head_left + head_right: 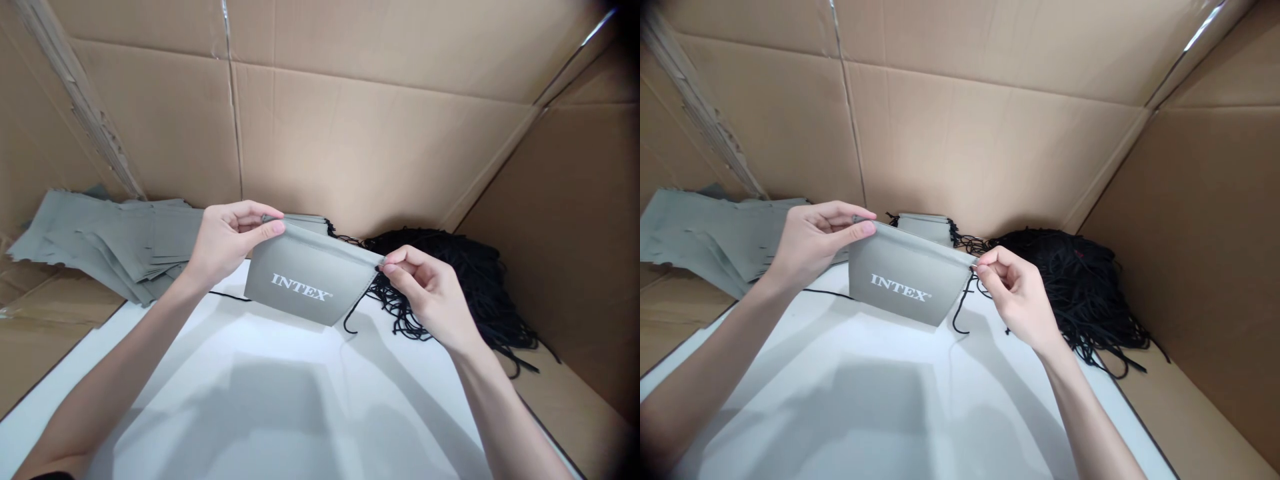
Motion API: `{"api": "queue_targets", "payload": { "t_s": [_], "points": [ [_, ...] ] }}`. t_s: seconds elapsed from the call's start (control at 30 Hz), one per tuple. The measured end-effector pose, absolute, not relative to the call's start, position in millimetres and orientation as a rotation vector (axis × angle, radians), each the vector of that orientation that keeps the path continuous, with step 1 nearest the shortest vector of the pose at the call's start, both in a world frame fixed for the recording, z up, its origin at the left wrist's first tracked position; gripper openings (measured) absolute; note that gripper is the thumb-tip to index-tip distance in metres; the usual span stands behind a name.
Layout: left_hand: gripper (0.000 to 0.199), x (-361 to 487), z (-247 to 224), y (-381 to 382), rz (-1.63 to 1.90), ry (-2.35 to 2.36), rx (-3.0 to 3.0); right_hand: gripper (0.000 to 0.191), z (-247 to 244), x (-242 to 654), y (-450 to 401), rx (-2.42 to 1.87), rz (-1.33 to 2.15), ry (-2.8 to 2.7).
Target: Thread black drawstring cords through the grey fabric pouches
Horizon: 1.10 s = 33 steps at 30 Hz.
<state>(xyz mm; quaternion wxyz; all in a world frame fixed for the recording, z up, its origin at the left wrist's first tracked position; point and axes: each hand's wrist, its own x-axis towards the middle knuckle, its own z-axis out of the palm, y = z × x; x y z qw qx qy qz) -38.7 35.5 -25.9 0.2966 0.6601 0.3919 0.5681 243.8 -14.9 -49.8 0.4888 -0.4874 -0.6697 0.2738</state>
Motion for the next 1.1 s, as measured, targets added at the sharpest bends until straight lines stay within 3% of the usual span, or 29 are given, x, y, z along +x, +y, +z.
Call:
{"api": "queue_targets", "payload": {
  "t_s": [0.27,0.77,1.0,1.1],
  "points": [
    [0.013,-45,-23,43,1.499,0.986,1.720,0.024,-49,251,-19,-1.152,0.738,-1.674],
    [0.025,-45,-32,49,1.231,1.032,1.714,0.025,-42,255,-22,-1.182,0.741,-1.779],
    [0.017,-47,-26,46,1.422,1.045,1.755,0.022,-52,253,-10,-1.164,0.931,-1.518],
    [0.017,-48,-24,47,1.527,1.043,1.754,0.029,-55,251,-6,-1.107,1.011,-1.413]
  ]
}}
